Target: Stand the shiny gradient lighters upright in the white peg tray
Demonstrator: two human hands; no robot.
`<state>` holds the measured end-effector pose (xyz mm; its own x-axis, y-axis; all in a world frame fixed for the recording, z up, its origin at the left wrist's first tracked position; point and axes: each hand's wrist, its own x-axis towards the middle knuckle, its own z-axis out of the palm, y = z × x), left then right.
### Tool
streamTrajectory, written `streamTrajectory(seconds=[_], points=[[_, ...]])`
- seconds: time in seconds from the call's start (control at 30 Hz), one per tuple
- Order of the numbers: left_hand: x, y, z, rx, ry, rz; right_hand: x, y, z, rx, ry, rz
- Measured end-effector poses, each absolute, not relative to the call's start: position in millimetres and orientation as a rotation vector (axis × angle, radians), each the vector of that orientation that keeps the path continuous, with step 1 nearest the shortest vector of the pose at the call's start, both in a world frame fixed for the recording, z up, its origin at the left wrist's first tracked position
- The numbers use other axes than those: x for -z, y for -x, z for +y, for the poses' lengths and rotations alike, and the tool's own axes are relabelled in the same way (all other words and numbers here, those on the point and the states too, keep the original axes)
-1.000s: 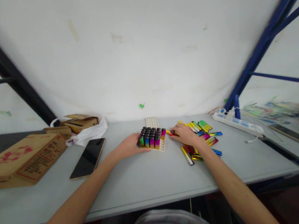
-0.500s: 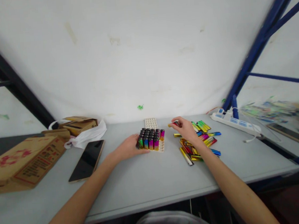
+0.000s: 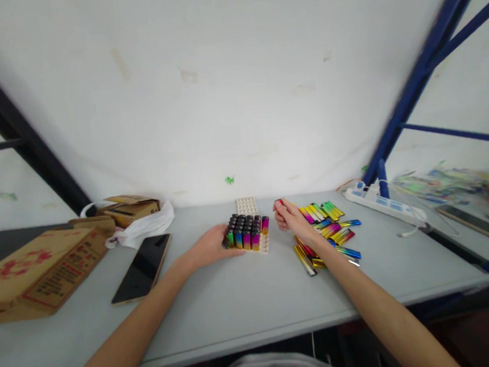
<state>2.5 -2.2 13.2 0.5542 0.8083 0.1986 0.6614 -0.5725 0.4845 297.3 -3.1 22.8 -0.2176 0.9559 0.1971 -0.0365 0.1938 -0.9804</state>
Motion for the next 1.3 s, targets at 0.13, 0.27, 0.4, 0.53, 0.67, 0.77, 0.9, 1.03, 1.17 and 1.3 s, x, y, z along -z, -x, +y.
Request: streamTrajectory(seconds=[0.13, 0.27, 0.4, 0.53, 0.67, 0.77, 0.9, 1.03, 1.17, 1.3], points=[[-13, -3, -2, -0.575, -2.448, 1.169, -19, -295, -1, -0.879, 1.148, -1.575], [-14, -3, -3, -0.576, -2.446, 1.213, -19, -298, 0, -0.575, 1.281, -1.680], [-15, -3, -3, -0.562, -2.438, 1.232, -19, -299, 1, -0.493, 1.338, -1.664], [-16, -4, -4, -0.548, -2.431, 1.251, -20, -298, 2, -0.476, 1.320, -1.696], [-17, -4, -5, -0.529, -2.430, 1.229, -20, -297, 0, -0.404, 1.304, -1.722], [-16, -4, -4, -0.531, -2.425, 1.247, -22, -299, -3, -0.392, 1.272, -1.771], [-15, -4, -4, -0.553, -2.420, 1.242, -28, -302, -8, -0.456, 1.186, -1.891], [-17, -5, -5, -0.568, -2.421, 1.194, -37, -306, -12, -0.244, 1.149, -2.036], [-18, -5, -5, -0.553, -2.426, 1.235, -41, -309, -14, -0.324, 1.180, -2.107], [-16, -5, -4, -0.572, -2.432, 1.232, -39, -309, -15, -0.489, 1.144, -2.172]])
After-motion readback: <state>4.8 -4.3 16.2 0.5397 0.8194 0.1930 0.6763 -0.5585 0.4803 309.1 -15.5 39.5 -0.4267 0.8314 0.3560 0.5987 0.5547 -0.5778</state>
